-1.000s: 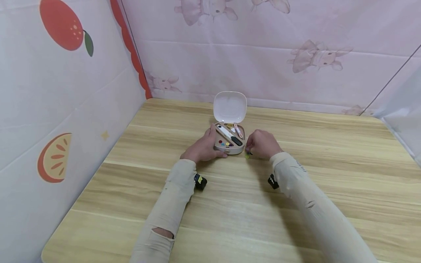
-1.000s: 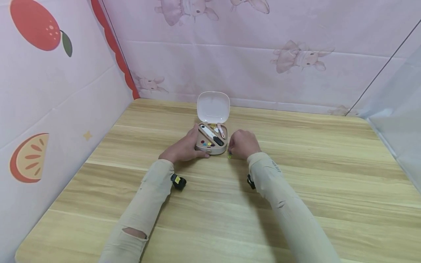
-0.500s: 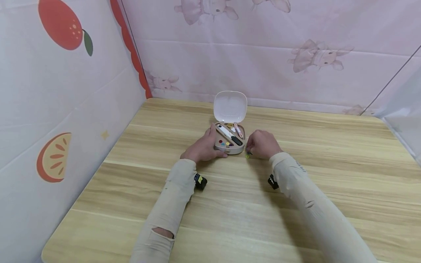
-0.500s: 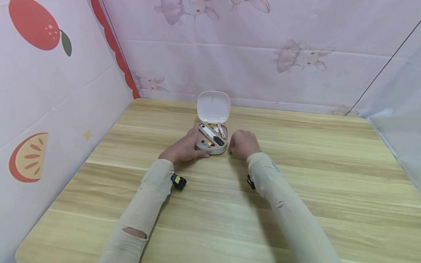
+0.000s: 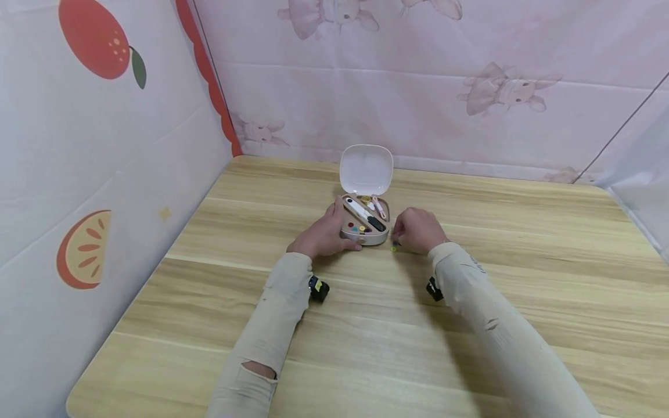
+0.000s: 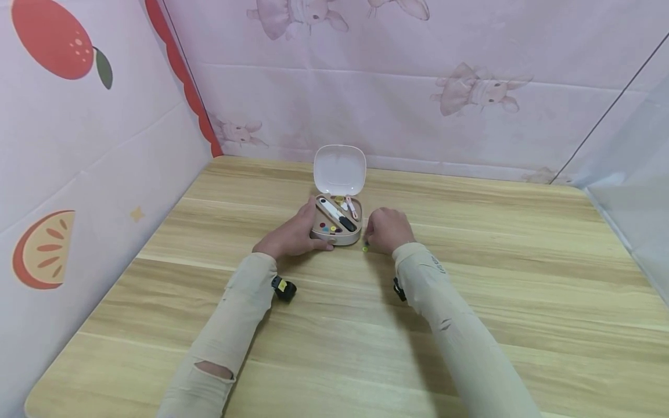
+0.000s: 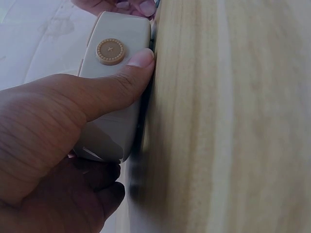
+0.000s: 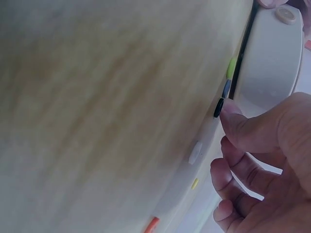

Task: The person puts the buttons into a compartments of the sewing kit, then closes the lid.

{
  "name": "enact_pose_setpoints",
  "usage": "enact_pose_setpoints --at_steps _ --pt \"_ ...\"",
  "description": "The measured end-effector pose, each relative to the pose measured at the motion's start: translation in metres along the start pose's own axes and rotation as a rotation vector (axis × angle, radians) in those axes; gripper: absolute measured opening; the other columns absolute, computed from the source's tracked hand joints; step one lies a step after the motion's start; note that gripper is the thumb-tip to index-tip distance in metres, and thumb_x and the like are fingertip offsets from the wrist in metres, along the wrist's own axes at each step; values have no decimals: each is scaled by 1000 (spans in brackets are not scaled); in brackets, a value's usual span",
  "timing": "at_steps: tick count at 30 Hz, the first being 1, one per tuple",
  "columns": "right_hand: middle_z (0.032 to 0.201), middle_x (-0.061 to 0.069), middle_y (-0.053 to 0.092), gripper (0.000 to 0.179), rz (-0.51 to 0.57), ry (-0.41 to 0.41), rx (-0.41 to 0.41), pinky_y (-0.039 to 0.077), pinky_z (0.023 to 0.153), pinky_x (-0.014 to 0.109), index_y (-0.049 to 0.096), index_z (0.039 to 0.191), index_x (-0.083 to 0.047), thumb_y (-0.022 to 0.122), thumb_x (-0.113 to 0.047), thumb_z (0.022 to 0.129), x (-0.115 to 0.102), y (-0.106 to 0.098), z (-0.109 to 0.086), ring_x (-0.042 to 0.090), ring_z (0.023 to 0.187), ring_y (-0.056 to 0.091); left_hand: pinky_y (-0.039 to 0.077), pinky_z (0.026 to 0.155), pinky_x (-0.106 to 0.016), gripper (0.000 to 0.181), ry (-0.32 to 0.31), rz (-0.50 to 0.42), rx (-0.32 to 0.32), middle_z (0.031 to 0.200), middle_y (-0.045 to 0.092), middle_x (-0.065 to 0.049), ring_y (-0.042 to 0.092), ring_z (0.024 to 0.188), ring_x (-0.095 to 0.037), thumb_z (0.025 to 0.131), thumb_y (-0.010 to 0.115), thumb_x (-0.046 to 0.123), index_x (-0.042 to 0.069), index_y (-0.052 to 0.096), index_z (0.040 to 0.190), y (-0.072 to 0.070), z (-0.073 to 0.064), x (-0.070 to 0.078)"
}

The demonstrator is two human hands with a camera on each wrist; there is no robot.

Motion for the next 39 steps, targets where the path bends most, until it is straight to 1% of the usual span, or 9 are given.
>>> enact_pose_setpoints --at_steps 6,14,17,21,31,34,39 --pt "88 7 75 11 -5 -10 18 55 83 46 79 84 -5 70 0 81 -2 -3 -2 25 83 67 22 122 -38 126 -3 -1 -3 168 1 -20 18 152 -28 87 82 34 4 -17 159 0 1 0" --pt "84 6 73 11 1 -16 39 55 79 45 78 81 -4 68 1 79 -1 -3 -2 23 78 65 22 122 -38 126 -3 -2 -5 168 1 -19 18 152 -28 87 82 33 4 -17 159 0 0 1" --pt "81 5 71 15 -10 -25 48 55 77 46 76 78 -5 64 4 76 -1 -3 -3 22 76 63 21 122 -37 126 1 4 -5 168 2 -20 16 153 -27 87 82 33 3 -17 159 0 0 1" --pt "80 4 69 19 -28 -23 45 53 76 46 75 77 -5 60 5 73 0 -2 -3 22 76 60 19 123 -36 125 6 15 -5 168 3 -21 14 153 -27 87 82 34 2 -16 159 0 1 1" --pt "82 6 66 21 -48 -27 18 51 76 45 73 78 -5 55 5 75 0 -1 -3 23 79 57 19 122 -37 126 1 12 -9 168 2 -20 14 153 -28 87 81 35 4 -18 159 0 1 0" --pt "85 7 66 21 -42 -32 11 51 79 46 73 80 -4 55 5 76 -1 -1 -4 24 81 58 19 122 -37 126 -1 12 -7 168 3 -21 15 153 -28 87 81 35 4 -18 159 0 1 0" --pt "91 10 68 20 -8 -20 2 51 86 48 75 87 -1 57 4 78 0 -3 -6 27 88 60 19 122 -37 125 -7 16 -6 168 2 -20 15 153 -28 88 81 35 4 -17 159 0 1 0"
Point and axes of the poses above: each hand's wrist, its own z-axis towards the middle knuckle, its own y-axis out of the palm, x = y × z, the point moved 8 cm from there along z, towards the middle knuckle
